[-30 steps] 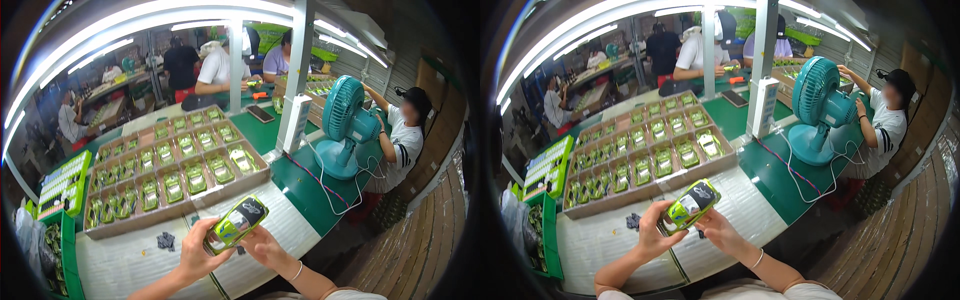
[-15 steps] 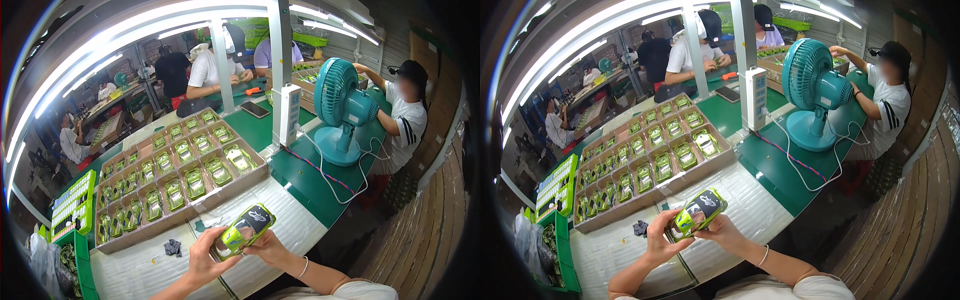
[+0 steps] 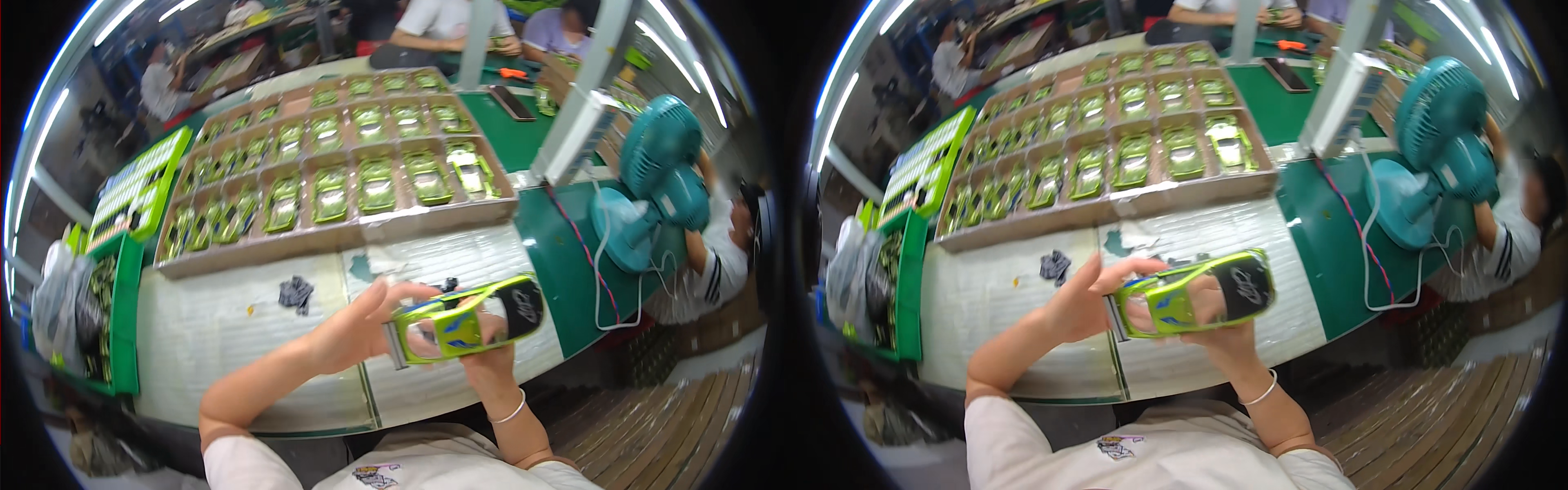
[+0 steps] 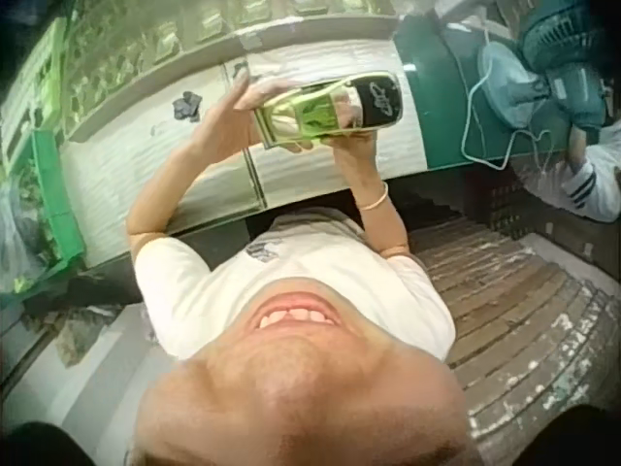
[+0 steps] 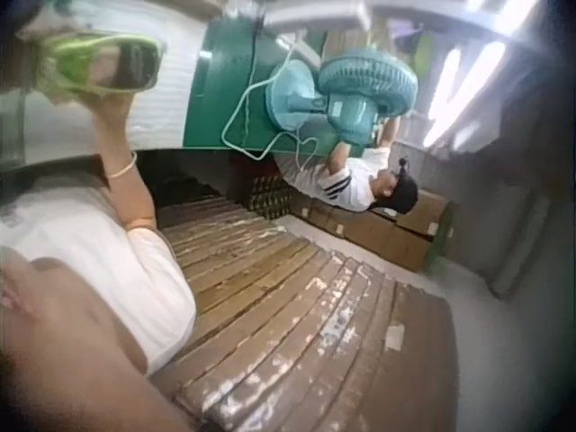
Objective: The person assembles small green toy car bodies by hand. They pick up a car body, insert a small black component into the interior, and place the finished unit into a cardboard tray. This process is repeated for multiple units throughout the clip.
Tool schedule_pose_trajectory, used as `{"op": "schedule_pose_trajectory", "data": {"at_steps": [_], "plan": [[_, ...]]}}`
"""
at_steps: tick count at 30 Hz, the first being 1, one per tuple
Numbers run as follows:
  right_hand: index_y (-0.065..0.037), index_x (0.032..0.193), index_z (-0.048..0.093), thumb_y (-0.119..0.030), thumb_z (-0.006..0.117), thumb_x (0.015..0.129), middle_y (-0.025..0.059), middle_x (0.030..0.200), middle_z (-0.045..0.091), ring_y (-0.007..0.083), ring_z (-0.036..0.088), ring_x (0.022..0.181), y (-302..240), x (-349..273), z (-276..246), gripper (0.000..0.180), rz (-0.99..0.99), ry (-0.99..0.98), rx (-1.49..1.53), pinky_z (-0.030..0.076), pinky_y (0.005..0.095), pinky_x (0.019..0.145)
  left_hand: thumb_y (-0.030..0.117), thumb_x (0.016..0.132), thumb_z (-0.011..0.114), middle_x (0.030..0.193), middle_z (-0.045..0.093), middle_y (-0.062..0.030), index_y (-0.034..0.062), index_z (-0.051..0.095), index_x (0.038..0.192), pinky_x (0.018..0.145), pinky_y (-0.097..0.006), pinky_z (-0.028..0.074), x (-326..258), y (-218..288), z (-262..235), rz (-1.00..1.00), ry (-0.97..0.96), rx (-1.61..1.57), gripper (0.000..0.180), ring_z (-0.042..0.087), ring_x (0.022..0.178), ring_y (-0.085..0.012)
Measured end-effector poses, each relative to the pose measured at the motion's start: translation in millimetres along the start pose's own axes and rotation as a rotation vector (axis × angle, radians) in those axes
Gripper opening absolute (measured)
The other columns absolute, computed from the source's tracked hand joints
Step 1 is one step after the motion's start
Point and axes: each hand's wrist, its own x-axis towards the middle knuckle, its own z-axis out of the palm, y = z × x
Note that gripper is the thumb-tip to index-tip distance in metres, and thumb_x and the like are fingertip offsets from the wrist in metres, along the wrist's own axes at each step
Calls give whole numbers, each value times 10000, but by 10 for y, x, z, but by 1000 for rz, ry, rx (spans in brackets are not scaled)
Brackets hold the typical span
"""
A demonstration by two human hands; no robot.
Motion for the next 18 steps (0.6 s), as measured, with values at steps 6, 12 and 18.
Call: {"op": "schedule_pose_trajectory", "data": {"at_steps": [6, 12, 18], "plan": [[-71, 1085, 499, -199, 768, 667, 135, 1221, 481, 236, 406, 1194, -96, 159, 101, 513, 35, -27, -34, 238, 426, 1051, 444, 888, 435, 1095, 511, -125, 67, 249, 1356, 666, -325, 475, -47, 89, -10, 52, -38, 175, 630, 552, 820, -178], [-40, 1227, 379, -137, 685, 734, 172, 1264, 397, 273, 387, 1189, -156, 152, 2, 588, -145, 149, -258, 325, 389, 987, 434, 857, 467, 1129, 528, -152, 18, 364, 1298, 749, -354, 457, 198, 1535, -794, 674, 951, 1370, 615, 550, 921, -215], [-41, 1116, 427, -187, 655, 766, 154, 1115, 470, 270, 475, 1050, -28, 127, -95, 442, -272, 82, -478, 390, 404, 917, 497, 837, 444, 1215, 456, -264, 0, 383, 1262, 913, -457, 372, 834, 2814, -2185, 77, 1713, 1614, 657, 467, 1110, -393]]}}
